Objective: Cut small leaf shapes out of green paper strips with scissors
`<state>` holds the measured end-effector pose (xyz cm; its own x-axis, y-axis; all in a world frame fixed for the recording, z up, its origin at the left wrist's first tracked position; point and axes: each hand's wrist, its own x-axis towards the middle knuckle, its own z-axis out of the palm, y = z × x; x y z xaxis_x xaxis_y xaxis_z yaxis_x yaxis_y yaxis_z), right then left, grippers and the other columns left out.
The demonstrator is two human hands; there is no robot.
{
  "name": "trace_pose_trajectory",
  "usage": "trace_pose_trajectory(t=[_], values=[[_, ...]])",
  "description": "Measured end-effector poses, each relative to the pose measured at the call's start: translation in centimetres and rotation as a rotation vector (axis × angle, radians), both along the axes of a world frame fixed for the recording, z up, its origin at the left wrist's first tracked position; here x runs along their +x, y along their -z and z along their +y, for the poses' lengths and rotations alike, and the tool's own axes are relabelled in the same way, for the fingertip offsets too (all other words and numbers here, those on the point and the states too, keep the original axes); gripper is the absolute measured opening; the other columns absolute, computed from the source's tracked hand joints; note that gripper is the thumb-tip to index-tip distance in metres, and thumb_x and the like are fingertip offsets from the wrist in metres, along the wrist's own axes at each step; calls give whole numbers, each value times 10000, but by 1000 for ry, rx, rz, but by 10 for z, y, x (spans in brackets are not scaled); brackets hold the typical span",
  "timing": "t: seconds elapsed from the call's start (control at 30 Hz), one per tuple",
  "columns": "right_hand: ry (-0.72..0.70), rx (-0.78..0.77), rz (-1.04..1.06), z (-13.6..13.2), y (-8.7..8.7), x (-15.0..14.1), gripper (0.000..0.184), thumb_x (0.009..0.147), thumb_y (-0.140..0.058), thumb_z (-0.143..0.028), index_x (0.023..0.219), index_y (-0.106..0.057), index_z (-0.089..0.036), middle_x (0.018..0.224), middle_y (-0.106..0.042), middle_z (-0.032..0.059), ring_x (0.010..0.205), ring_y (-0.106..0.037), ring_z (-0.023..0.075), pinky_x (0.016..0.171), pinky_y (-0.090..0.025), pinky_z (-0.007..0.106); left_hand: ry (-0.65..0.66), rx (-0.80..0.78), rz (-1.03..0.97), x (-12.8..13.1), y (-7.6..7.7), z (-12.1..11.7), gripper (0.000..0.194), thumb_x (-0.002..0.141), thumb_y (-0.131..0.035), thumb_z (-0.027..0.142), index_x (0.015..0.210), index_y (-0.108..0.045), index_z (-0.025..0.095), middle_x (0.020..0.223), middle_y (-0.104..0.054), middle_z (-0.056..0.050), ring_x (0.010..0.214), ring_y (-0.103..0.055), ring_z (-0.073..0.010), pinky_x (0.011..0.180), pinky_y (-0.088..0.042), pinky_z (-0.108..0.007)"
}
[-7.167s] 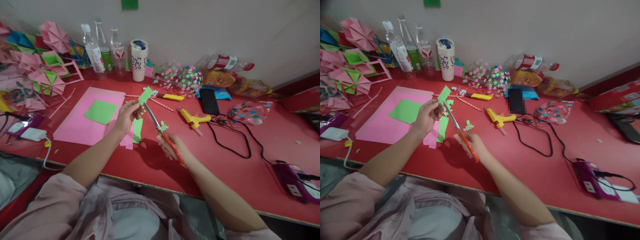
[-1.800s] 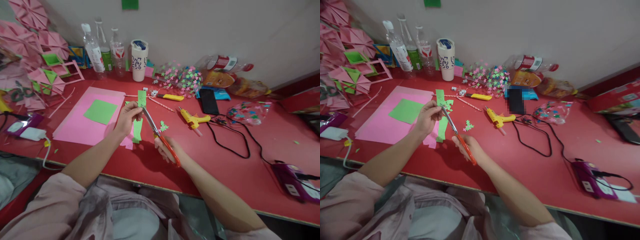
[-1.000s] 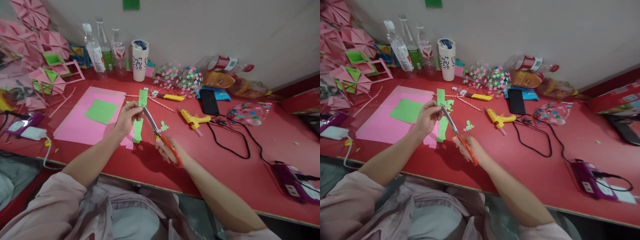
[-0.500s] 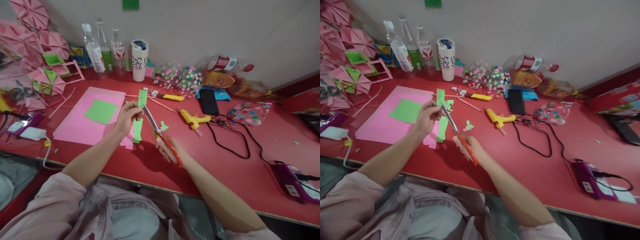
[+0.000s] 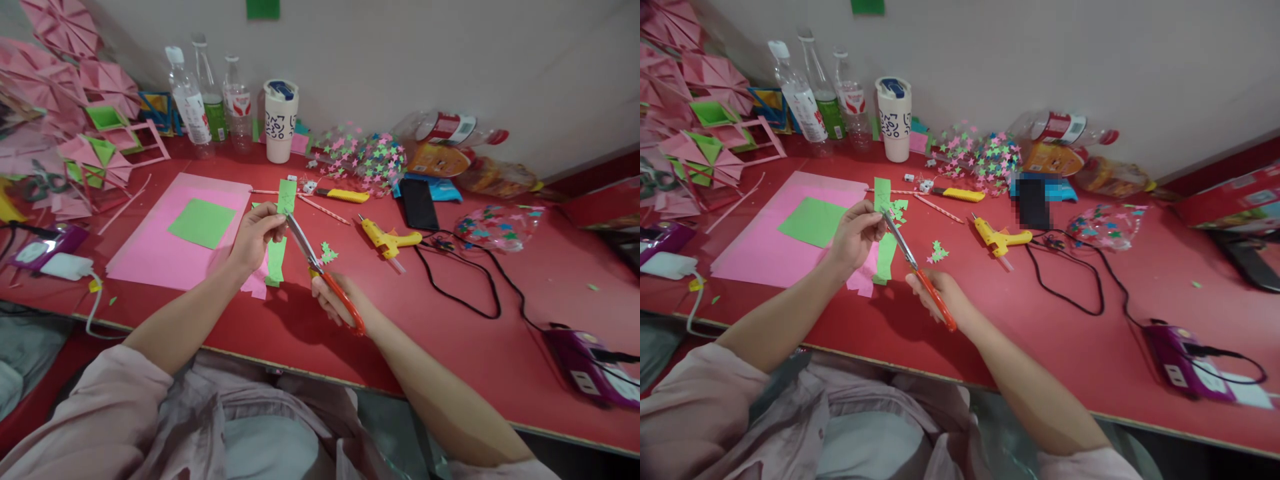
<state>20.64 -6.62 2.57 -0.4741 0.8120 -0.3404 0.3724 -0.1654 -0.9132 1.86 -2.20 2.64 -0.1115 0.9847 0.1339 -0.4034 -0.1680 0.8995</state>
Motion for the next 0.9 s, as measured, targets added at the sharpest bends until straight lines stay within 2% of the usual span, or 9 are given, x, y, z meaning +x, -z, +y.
trace_pose_trajectory(t=[0.43,0.9], values=[[19,26,-8,-1,1,-2,385,830,-468,-546,666,-397,-205,371,-326,-106,247,-312,50,275,-273,173,13,20,-13,-1,1,0,181,687,-573,184,582,-426,182,469,-519,63,423,-437,-32,438,-333,-179],[27,36,-24,-1,-4,-2,387,830,-466,-543,654,-400,-205,384,-331,-98,258,-321,50,290,-295,181,35,-17,-19,0,3,1,185,678,-573,172,573,-421,183,463,-504,55,424,-432,-33,436,-326,-183]])
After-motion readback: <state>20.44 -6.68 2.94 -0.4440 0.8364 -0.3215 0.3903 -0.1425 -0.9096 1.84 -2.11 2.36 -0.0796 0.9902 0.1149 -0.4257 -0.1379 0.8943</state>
